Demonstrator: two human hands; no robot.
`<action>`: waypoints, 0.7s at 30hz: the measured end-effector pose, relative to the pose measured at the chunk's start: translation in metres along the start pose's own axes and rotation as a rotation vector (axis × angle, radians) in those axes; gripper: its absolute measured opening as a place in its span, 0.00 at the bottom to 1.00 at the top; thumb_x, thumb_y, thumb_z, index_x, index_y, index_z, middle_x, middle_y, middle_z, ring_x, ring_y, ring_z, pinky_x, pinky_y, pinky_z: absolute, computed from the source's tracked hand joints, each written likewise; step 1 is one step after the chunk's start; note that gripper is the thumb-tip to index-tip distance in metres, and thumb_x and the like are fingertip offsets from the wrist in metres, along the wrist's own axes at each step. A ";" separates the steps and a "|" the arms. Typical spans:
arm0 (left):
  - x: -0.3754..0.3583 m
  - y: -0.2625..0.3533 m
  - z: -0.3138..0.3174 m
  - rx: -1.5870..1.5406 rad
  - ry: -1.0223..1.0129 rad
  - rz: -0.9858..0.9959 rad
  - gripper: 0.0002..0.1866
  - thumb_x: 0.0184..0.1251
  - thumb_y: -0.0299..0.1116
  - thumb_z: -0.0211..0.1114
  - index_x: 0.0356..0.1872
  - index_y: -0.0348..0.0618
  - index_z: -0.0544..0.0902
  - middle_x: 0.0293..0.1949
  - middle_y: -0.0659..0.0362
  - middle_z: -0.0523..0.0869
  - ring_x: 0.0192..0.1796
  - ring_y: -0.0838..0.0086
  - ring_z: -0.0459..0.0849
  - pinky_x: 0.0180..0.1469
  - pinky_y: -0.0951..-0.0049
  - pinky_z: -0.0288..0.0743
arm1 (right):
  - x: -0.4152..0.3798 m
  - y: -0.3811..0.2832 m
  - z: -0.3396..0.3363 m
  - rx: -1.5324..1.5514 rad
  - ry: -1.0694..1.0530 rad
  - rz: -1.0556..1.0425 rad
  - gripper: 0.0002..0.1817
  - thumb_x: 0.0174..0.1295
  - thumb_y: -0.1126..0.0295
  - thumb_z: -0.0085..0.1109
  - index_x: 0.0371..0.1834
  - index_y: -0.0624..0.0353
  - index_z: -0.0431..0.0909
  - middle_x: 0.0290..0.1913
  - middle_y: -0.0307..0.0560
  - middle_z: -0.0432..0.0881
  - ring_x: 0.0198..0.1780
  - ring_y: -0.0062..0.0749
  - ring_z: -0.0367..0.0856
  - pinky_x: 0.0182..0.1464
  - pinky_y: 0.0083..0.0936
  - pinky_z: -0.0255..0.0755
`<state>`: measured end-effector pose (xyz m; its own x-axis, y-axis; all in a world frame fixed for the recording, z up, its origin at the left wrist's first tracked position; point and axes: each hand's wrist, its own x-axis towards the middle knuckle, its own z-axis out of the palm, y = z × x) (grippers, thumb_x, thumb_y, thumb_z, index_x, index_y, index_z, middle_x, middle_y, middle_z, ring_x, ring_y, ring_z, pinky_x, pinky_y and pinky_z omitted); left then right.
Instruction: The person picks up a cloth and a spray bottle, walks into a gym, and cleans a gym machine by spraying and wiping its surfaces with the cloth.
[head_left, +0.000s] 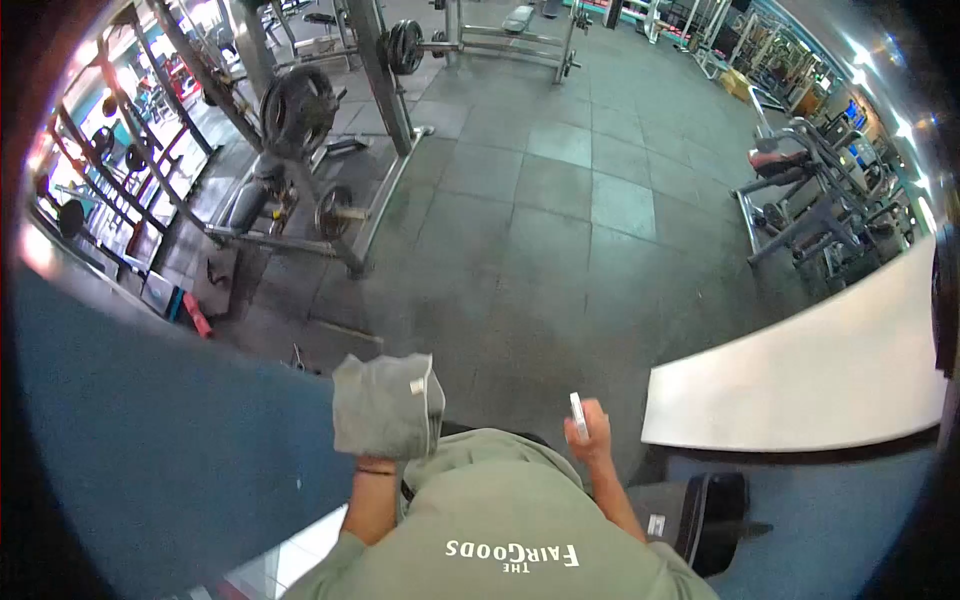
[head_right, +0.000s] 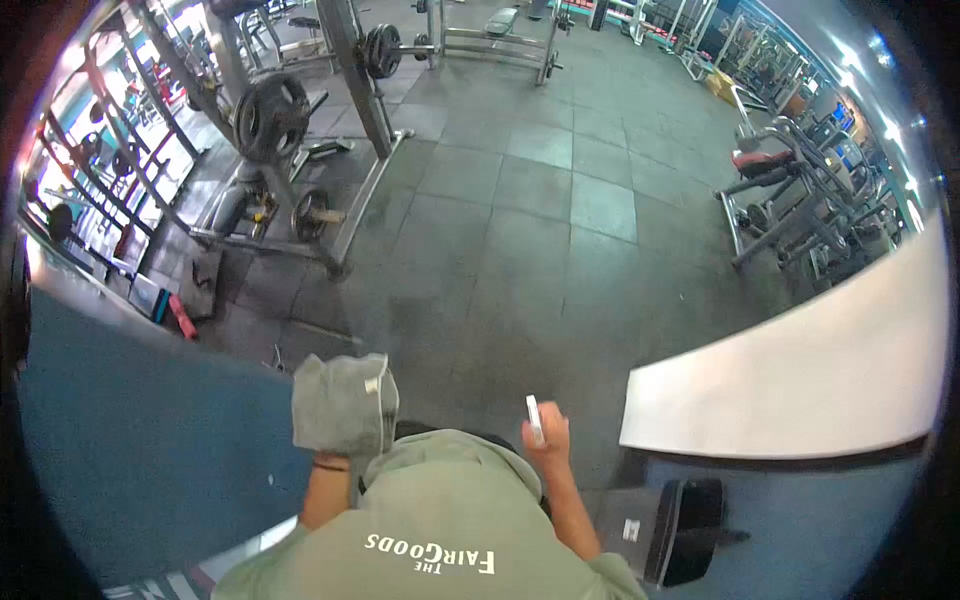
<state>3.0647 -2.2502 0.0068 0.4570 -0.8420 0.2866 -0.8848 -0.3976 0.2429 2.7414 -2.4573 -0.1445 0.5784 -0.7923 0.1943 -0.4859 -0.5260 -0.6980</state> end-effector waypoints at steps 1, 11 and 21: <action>0.034 -0.001 -0.008 0.106 -0.052 0.009 0.23 0.72 0.52 0.54 0.58 0.53 0.82 0.51 0.58 0.86 0.56 0.62 0.83 0.65 0.54 0.68 | 0.063 -0.017 -0.002 -0.042 -0.017 -0.062 0.14 0.53 0.70 0.66 0.42 0.60 0.78 0.36 0.52 0.79 0.37 0.53 0.80 0.42 0.40 0.75; 0.445 -0.120 0.157 -0.389 0.137 -0.029 0.17 0.62 0.52 0.69 0.40 0.50 0.86 0.38 0.57 0.86 0.45 0.63 0.83 0.57 0.57 0.75 | 0.575 -0.034 0.042 0.370 0.063 -0.149 0.13 0.58 0.73 0.69 0.46 0.60 0.81 0.34 0.44 0.80 0.33 0.30 0.80 0.37 0.28 0.74; 0.999 -0.145 0.276 -0.429 0.303 0.342 0.16 0.59 0.49 0.69 0.43 0.54 0.86 0.42 0.60 0.85 0.47 0.63 0.82 0.53 0.59 0.74 | 0.892 0.051 0.053 0.549 -0.190 0.371 0.14 0.57 0.72 0.70 0.45 0.60 0.80 0.37 0.38 0.83 0.37 0.19 0.81 0.40 0.22 0.75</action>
<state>3.6248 -3.1346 0.0023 0.2156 -0.7297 0.6489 -0.8993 0.1105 0.4231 3.2670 -3.1740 -0.0431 0.5672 -0.7952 -0.2142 -0.3008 0.0421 -0.9528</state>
